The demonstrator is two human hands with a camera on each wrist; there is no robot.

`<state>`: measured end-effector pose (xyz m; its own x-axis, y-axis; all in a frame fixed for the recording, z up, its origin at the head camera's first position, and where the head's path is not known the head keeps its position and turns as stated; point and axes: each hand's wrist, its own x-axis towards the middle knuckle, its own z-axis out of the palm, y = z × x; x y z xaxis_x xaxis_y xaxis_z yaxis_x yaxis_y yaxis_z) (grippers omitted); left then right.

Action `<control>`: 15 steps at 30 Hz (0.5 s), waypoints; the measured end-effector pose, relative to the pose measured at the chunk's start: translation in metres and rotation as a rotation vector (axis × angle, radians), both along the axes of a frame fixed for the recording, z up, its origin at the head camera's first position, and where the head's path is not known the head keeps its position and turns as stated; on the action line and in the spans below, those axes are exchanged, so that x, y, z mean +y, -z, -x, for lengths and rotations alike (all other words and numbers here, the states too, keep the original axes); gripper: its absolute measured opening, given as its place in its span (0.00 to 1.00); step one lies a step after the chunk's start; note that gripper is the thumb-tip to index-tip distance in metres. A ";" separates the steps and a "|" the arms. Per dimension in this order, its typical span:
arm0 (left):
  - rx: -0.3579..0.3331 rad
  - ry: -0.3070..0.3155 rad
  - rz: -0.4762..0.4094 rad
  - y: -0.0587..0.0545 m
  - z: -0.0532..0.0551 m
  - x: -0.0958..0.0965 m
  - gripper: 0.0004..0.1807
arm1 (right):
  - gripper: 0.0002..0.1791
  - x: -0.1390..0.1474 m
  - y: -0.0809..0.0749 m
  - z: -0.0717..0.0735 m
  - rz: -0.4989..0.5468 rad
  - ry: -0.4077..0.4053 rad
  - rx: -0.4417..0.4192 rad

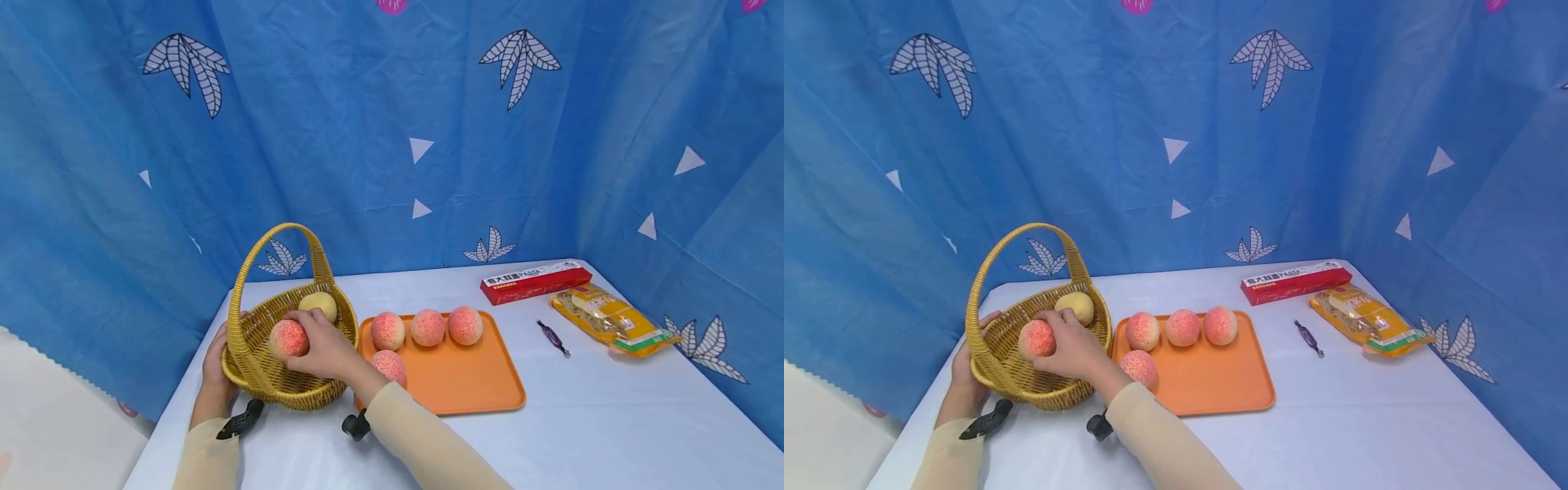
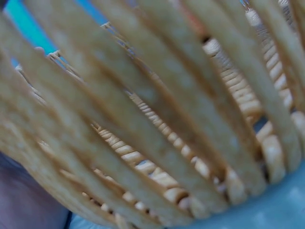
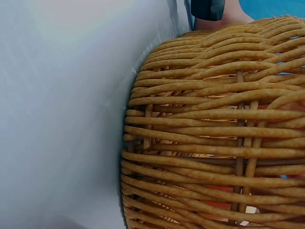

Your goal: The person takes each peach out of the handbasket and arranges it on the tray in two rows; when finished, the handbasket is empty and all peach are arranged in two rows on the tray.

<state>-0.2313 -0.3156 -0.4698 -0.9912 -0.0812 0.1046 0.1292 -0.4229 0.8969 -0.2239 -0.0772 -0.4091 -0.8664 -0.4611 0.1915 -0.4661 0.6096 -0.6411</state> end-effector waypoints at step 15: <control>0.016 0.011 0.010 0.001 0.001 0.001 0.24 | 0.41 0.008 0.003 -0.005 0.009 0.004 0.073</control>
